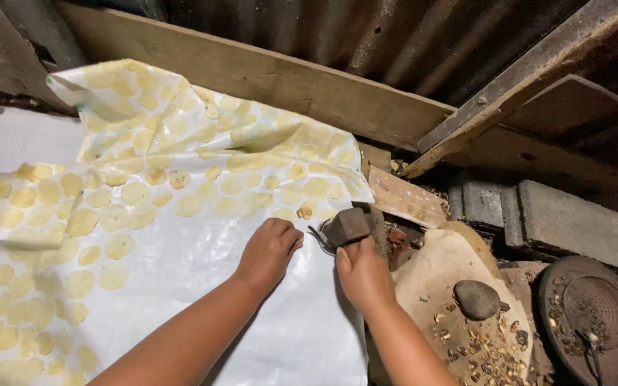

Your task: Cracking nuts with a stone, flattening small food circles with a wooden mallet, and stirring food in a pan.

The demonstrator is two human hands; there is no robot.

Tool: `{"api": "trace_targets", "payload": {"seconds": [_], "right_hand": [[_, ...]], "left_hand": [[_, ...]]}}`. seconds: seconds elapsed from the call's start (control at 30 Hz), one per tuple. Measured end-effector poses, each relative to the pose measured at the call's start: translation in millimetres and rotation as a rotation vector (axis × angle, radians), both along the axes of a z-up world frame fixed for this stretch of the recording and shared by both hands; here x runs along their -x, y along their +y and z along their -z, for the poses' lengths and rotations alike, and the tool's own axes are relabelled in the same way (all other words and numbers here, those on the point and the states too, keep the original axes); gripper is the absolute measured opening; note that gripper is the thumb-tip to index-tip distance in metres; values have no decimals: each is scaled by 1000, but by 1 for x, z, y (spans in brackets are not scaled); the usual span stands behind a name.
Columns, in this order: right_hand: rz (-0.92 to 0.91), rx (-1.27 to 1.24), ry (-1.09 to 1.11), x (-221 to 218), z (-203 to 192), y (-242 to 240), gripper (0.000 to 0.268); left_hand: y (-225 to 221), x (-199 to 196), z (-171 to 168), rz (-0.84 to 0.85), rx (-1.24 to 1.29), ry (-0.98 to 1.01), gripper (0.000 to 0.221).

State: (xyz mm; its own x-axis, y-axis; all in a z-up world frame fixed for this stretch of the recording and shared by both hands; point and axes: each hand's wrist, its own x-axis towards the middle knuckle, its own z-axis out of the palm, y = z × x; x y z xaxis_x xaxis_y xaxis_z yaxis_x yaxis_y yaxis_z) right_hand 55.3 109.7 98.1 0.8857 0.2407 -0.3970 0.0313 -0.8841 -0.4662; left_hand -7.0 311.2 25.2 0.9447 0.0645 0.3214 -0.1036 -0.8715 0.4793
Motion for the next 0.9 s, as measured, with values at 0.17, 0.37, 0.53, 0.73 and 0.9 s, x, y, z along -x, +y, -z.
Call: {"api": "trace_targets", "payload": {"seconds": [0.17,0.37,0.53,0.73,0.9], "right_hand": [[87,-271,-169,-5,-99,0,42],[53,-866,-683,17,-163,5,15],[169,-335,-483,33,-40,41,42],[-92,43,-37,-1,-24,31,45],[20,-2,-121,16,-47,44,57]], "left_hand": [[-8,-16,2,-27,0,22,17],[-4,-14,1,-23,-63,34,21],[20,22,-3,-147,-108,14,13],[34,43,-6,-81,-9,24,12],[37,42,-16,-102,115,9,11]]}}
